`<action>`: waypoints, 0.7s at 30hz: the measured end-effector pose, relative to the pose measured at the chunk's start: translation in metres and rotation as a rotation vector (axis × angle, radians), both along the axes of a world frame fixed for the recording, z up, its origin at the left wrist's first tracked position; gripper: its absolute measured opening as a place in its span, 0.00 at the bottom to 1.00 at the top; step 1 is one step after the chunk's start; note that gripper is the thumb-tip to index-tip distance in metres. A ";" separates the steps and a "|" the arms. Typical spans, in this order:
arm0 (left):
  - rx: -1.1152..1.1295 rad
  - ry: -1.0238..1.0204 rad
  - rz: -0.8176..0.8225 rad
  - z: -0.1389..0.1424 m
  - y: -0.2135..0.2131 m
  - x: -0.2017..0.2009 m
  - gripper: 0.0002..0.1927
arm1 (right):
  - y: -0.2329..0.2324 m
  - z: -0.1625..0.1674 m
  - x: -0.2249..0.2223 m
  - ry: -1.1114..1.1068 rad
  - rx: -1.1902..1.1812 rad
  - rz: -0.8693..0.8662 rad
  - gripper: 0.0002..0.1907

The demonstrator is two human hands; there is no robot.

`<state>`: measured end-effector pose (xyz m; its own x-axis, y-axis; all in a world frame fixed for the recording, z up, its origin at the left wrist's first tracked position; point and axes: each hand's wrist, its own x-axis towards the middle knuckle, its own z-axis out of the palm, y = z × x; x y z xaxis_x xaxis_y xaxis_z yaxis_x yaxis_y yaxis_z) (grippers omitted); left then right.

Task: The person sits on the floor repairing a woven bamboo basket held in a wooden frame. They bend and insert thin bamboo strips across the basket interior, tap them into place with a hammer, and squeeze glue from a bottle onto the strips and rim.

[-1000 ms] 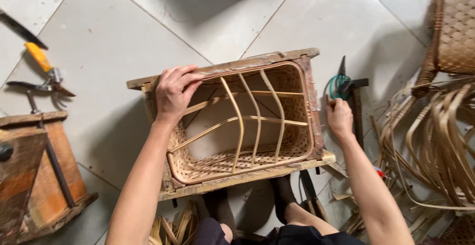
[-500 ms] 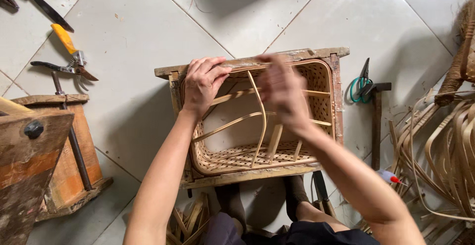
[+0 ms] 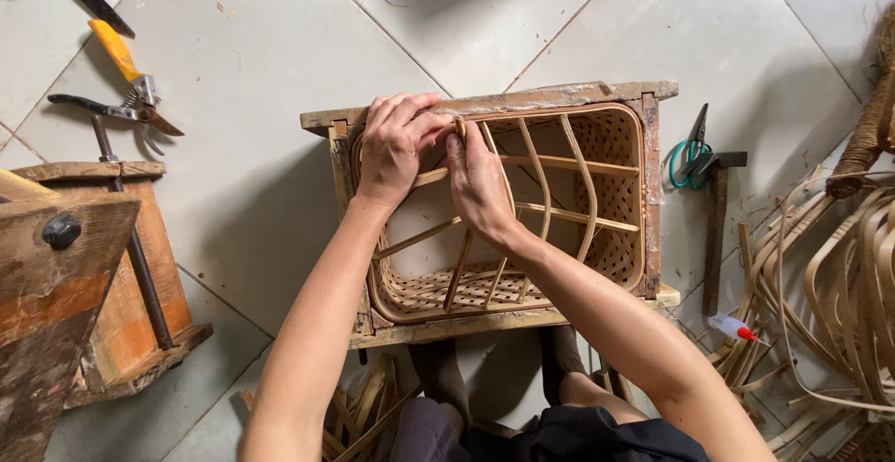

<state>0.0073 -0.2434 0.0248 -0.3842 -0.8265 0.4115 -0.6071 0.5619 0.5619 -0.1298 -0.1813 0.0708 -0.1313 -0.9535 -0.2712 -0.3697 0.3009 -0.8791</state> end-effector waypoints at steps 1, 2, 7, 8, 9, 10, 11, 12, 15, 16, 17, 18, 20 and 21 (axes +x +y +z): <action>-0.008 -0.004 0.002 -0.001 0.000 -0.001 0.10 | -0.001 -0.002 0.000 -0.012 0.009 0.013 0.12; -0.016 -0.008 0.004 -0.002 0.000 -0.001 0.09 | -0.001 -0.005 -0.001 -0.024 0.017 0.026 0.12; -0.001 -0.036 -0.004 0.002 0.001 0.001 0.08 | 0.001 -0.024 -0.006 0.103 -0.116 0.184 0.07; 0.002 -0.042 -0.004 0.004 0.000 0.001 0.08 | 0.001 -0.029 -0.007 0.145 -0.125 0.214 0.06; 0.001 -0.031 -0.008 0.006 0.000 0.001 0.08 | 0.000 -0.034 -0.008 0.207 -0.106 0.217 0.06; -0.002 -0.022 -0.011 0.008 0.000 0.001 0.08 | 0.000 -0.038 -0.009 0.267 -0.088 0.220 0.06; -0.001 -0.013 -0.014 0.010 0.000 0.001 0.07 | -0.001 -0.043 -0.009 0.326 -0.066 0.221 0.06; -0.014 -0.016 -0.012 0.012 0.000 0.001 0.08 | -0.001 -0.047 -0.009 0.396 -0.052 0.232 0.05; -0.037 -0.017 -0.006 0.013 0.000 -0.001 0.09 | 0.000 -0.056 -0.009 0.544 -0.015 0.246 0.06; -0.037 -0.016 -0.008 0.012 0.000 -0.001 0.09 | 0.000 -0.055 -0.008 0.550 -0.009 0.236 0.05; -0.039 -0.016 -0.006 0.012 -0.001 -0.002 0.09 | -0.001 -0.054 -0.008 0.555 -0.006 0.229 0.05; -0.032 -0.011 -0.005 0.011 -0.001 -0.002 0.09 | -0.002 -0.054 -0.008 0.528 -0.013 0.224 0.05; -0.012 -0.004 -0.008 0.009 0.000 -0.003 0.09 | -0.004 -0.049 -0.007 0.469 -0.021 0.210 0.05; -0.024 -0.008 -0.008 0.009 0.000 -0.003 0.09 | -0.007 -0.042 -0.006 0.469 0.002 0.229 0.06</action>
